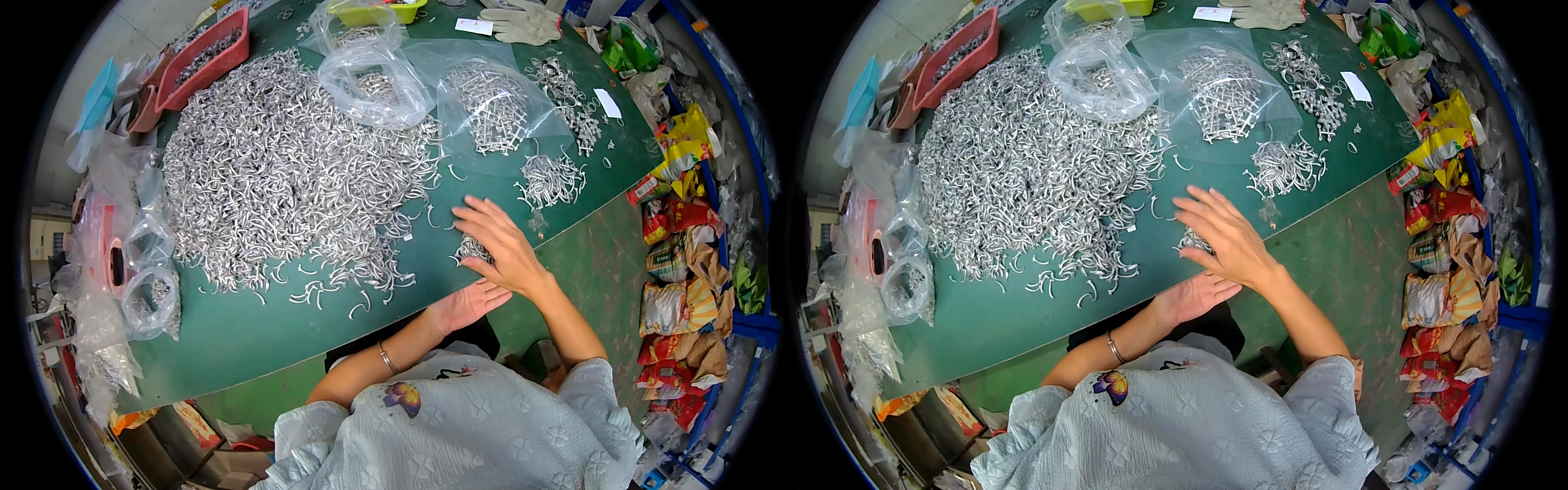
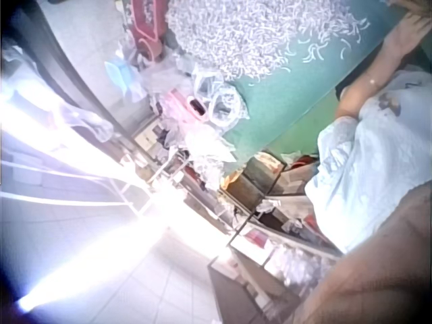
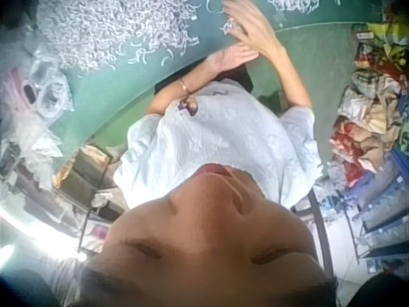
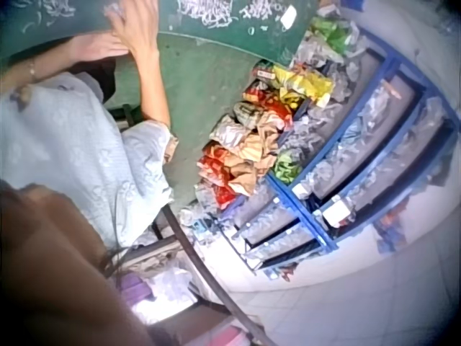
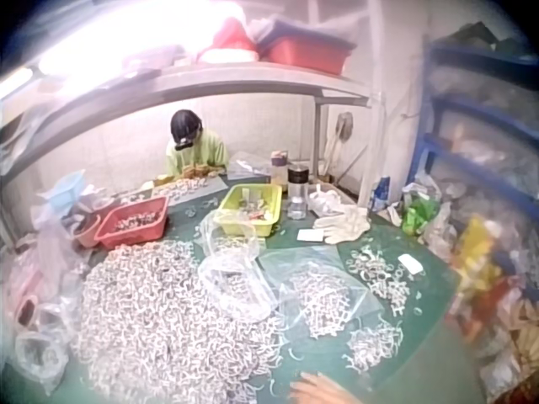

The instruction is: The person is sorting small metal hook-shaped components by hand on a green workbench. They pick individual components from a large pile, gather several in their palm, and then place them into a plastic bag.

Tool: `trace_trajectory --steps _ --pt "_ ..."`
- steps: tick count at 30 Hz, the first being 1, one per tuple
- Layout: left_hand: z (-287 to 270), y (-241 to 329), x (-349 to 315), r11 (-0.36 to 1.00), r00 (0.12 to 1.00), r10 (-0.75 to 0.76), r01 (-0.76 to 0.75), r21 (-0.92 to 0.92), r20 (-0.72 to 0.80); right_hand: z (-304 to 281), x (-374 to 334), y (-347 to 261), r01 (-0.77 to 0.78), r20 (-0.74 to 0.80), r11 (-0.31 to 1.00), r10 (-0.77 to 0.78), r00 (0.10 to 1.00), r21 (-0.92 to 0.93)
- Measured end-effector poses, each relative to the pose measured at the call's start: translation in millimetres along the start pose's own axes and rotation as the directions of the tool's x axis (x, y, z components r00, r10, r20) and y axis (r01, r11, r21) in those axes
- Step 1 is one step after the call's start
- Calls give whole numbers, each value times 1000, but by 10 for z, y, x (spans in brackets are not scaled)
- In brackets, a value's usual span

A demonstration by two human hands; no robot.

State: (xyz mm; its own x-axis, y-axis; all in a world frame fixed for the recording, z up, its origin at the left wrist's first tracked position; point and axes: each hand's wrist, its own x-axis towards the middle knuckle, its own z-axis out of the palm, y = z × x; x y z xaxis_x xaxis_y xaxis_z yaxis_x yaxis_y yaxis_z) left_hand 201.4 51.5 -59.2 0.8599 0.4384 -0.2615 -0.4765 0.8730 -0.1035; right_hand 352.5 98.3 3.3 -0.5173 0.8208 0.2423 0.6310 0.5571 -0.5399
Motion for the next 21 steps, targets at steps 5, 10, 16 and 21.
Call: trace_trajectory --steps 5,10,16,21 --pt "-125 -25 13 999 997 22 -25 40 72 -48 162 -167 15 63 991 -6 998 -133" --pt "-73 -3 14 996 995 25 -17 -84 101 -5 -52 -74 -18 31 998 17 999 57" --pt "-67 -8 33 995 993 32 -21 -95 117 -77 26 -159 -36 44 996 40 998 -79" --pt "-102 -3 25 982 971 97 -58 -181 217 -73 -55 -168 23 98 996 -15 995 -83"
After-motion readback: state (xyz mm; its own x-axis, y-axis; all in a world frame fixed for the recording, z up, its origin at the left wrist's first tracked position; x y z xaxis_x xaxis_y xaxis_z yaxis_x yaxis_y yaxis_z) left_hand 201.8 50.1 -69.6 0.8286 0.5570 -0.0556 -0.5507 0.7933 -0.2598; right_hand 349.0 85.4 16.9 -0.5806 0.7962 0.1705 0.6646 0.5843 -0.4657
